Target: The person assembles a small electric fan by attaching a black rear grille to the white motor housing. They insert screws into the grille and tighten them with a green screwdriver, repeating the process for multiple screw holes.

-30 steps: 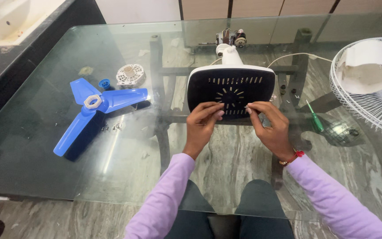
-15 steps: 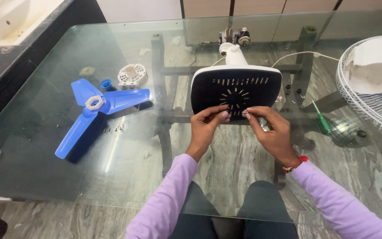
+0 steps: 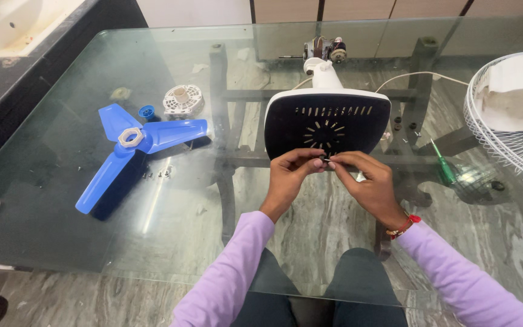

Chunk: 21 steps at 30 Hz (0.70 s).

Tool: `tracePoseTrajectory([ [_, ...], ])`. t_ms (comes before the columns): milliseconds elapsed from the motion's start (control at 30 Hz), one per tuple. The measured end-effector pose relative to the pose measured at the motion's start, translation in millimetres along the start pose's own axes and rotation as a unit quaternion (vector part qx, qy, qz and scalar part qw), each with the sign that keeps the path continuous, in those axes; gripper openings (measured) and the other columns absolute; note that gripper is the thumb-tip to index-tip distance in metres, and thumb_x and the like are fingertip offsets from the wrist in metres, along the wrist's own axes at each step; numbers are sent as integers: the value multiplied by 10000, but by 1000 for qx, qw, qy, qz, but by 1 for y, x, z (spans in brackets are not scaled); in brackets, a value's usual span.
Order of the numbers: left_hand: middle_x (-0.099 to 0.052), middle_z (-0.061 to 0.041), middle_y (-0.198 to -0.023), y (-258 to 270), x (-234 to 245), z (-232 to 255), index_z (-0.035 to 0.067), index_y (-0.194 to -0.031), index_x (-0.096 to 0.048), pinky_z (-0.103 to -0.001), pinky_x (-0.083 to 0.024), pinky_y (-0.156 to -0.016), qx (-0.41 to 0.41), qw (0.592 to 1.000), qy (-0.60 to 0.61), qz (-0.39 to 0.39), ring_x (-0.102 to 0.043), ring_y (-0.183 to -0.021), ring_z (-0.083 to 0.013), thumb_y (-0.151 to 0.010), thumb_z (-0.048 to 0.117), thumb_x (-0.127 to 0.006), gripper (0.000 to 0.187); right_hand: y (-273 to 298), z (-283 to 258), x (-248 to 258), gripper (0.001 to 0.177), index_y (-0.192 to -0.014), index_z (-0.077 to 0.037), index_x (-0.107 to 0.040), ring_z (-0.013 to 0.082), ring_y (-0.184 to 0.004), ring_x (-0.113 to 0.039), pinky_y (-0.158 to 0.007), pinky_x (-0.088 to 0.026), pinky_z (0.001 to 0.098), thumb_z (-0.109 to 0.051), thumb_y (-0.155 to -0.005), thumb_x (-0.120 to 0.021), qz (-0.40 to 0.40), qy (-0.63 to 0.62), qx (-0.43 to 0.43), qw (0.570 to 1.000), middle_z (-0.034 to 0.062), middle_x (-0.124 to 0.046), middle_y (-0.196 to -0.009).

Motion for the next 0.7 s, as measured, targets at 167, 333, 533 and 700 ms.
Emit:
tracePoseTrajectory([
  [167,-777,-117,-1050,-1,0,2,-15,-1150,-745,-341,-649,-895,-4,1000,3,4,-757,-946,-180,-921,46,-755,237,-1,0,0,139,-1043,0,-760,176,-937,-756,-791,-600,276,-24,-908,-774,-15,1,-10,1000,99,-774,-1027],
  [333,-766,-109,-1067,2,-2,3,2,-1131,-763,-322,-630,-897,-13,999,-46,-9,-751,-941,-169,-909,35,-767,225,0,-2,0,134,-1042,1,-757,176,-921,-758,-784,-596,279,-30,-912,-771,-19,7,-6,1000,100,-775,-1012],
  [533,-771,-120,-1066,2,-1,0,-1,-1118,-764,-331,-641,-909,-3,999,-48,-5,-758,-963,-189,-906,28,-764,213,0,1,1,146,-1040,-4,-753,176,-918,-757,-784,-603,273,-44,-903,-784,-26,2,-5,1000,95,-771,-1006],
  [700,-759,-159,-1055,1,-2,-5,-34,-1163,-722,-373,-632,-930,50,996,66,-21,-757,-978,-226,-941,14,-720,226,1,1,0,122,-1020,0,-743,175,-892,-741,-783,-589,280,-25,-906,-781,-16,-1,-15,1000,88,-755,-988],
])
Point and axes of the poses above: each hand's wrist, its own y-axis away from the middle knuckle, its own x-axis out of the back of the hand, z = x × y, the point moved 2 cm from there along -y, towards the middle knuckle
